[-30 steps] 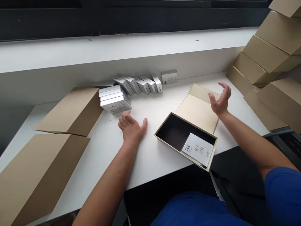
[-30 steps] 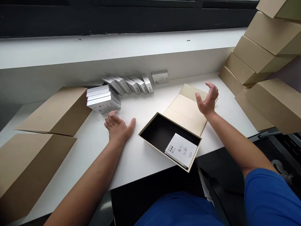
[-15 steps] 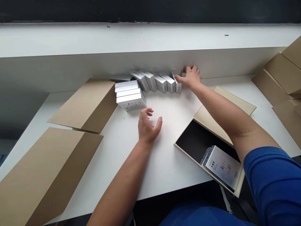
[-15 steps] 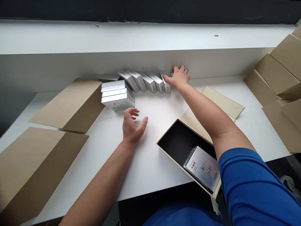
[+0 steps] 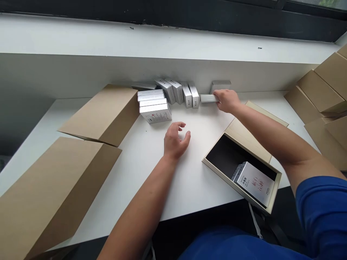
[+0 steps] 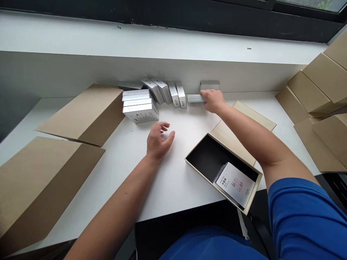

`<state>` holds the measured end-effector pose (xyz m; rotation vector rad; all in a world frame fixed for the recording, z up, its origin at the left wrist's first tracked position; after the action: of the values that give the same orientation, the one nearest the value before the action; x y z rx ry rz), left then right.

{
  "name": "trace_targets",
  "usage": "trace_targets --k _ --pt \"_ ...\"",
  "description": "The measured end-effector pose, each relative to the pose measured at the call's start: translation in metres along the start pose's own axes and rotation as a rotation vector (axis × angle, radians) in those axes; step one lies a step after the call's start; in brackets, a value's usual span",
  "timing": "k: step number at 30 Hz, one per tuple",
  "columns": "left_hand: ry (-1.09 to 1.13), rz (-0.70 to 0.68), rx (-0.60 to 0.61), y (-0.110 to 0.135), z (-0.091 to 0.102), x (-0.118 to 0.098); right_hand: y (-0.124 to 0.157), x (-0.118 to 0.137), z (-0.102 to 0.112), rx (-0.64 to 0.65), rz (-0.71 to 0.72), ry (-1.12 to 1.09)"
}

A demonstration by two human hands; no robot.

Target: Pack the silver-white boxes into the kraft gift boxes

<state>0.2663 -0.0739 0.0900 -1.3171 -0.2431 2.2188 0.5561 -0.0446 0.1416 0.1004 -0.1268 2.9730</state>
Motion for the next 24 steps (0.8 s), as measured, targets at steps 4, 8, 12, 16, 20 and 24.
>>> trace_targets --k 4,8,12,16,20,24 --pt "0.025 -0.06 -0.038 0.0 0.003 -0.006 0.036 0.011 0.014 0.009 0.38 0.003" --pt "0.069 -0.122 -0.089 0.001 0.009 -0.013 0.059 0.011 0.025 0.04 0.414 0.009" --pt "0.219 -0.117 -0.015 0.002 0.001 -0.014 0.076 0.032 0.051 -0.137 0.36 -0.036" --pt "0.409 -0.116 0.086 0.001 -0.009 -0.014 0.085 0.092 0.068 -0.224 0.396 -0.056" --pt "0.418 -0.142 -0.2 0.001 0.023 -0.011 0.08 0.161 0.062 -0.031 0.484 -0.147" --pt "0.459 -0.043 -0.394 0.007 0.041 -0.001 0.078 0.183 0.03 0.454 0.453 -0.423"
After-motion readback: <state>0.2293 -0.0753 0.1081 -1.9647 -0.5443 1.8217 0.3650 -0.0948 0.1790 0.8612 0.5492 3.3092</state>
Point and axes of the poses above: each hand's wrist, its own y-axis away from the middle knuckle, its own z-axis out of the back of the hand, x = y × z, the point moved 10 cm from there along -y, towards the middle knuckle, and after that the axes turned 1 degree about -z, right-handed, at the moved point
